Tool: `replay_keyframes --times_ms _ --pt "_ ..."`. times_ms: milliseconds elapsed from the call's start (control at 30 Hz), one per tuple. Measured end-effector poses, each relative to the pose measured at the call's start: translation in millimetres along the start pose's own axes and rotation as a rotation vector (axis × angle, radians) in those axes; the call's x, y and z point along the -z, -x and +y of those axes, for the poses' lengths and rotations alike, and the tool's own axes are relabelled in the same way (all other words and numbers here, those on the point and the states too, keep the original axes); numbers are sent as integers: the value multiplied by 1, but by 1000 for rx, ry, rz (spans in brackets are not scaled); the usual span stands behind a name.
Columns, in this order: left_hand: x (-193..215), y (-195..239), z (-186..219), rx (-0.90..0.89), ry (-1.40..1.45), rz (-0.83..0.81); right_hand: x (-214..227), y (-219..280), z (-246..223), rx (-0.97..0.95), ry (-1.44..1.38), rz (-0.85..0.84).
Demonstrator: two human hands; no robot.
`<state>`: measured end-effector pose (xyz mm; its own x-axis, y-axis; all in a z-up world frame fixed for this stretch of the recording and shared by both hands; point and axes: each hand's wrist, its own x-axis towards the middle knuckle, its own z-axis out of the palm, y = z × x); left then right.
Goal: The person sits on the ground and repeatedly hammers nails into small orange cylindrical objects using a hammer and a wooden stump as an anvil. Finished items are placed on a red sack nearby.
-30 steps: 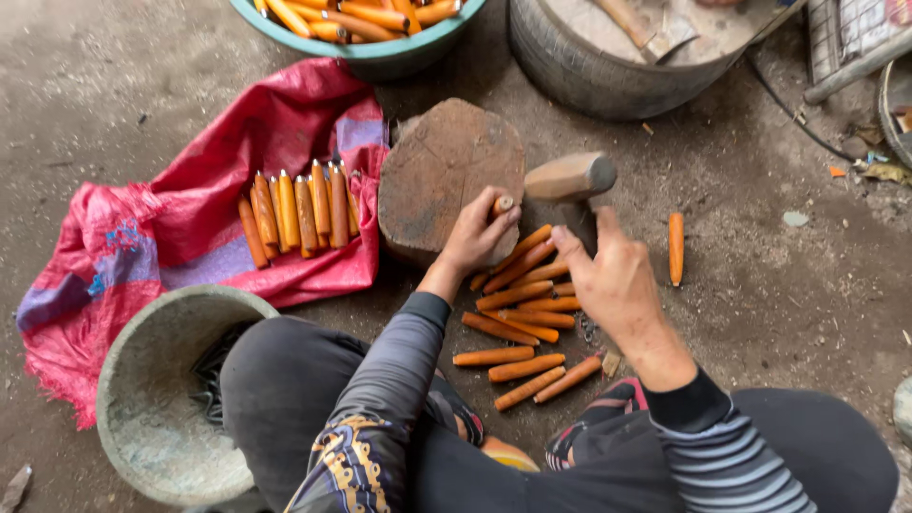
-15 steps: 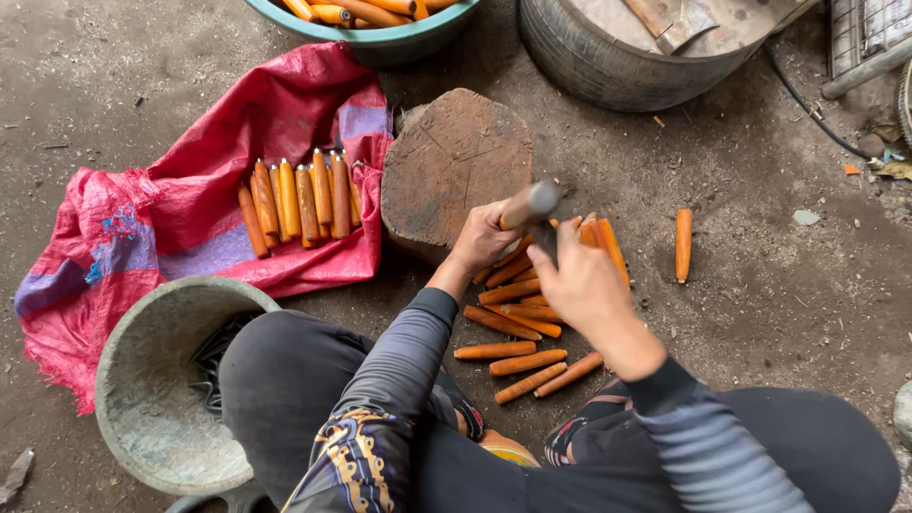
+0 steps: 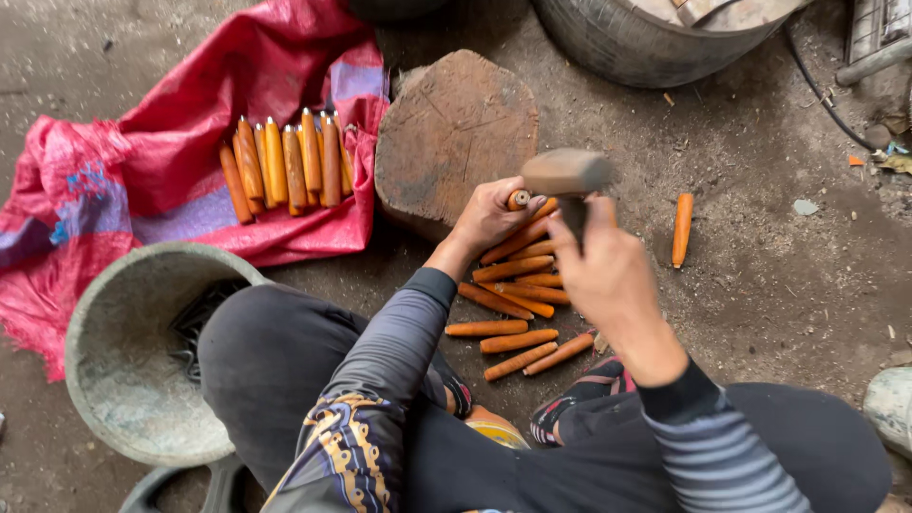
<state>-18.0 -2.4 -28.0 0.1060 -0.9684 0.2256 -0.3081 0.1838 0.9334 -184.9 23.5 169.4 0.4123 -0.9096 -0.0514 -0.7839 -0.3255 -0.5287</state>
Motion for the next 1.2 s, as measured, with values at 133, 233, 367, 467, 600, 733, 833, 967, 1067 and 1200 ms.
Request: replay_keyframes --times_ms 133,233,367,467,600,733,833,967,1067,1200 --pt "5 3 2 -115 167 -8 -31 -9 21 -9 -35 -37" --pt "2 3 2 -144 143 5 -23 -8 25 -57 -27 -59" --pt "-2 0 -3 105 -82 -25 10 11 7 63 -97 98" --pt "-1 -2 -3 -5 -75 -3 15 18 1 182 -172 224" --pt "5 -1 3 -188 77 18 -21 5 19 104 -32 82" --pt "11 -2 12 -230 78 3 -29 1 31 -50 50 -103" --pt "9 -7 13 -299 110 44 -10 2 16 -10 -12 -54" --pt "2 -2 4 37 -114 -22 28 16 -10 149 -166 115" --pt "1 -2 3 99 -176 -81 29 17 -11 202 -203 212" --pt "3 2 7 -182 93 -7 -16 1 8 71 -80 63"
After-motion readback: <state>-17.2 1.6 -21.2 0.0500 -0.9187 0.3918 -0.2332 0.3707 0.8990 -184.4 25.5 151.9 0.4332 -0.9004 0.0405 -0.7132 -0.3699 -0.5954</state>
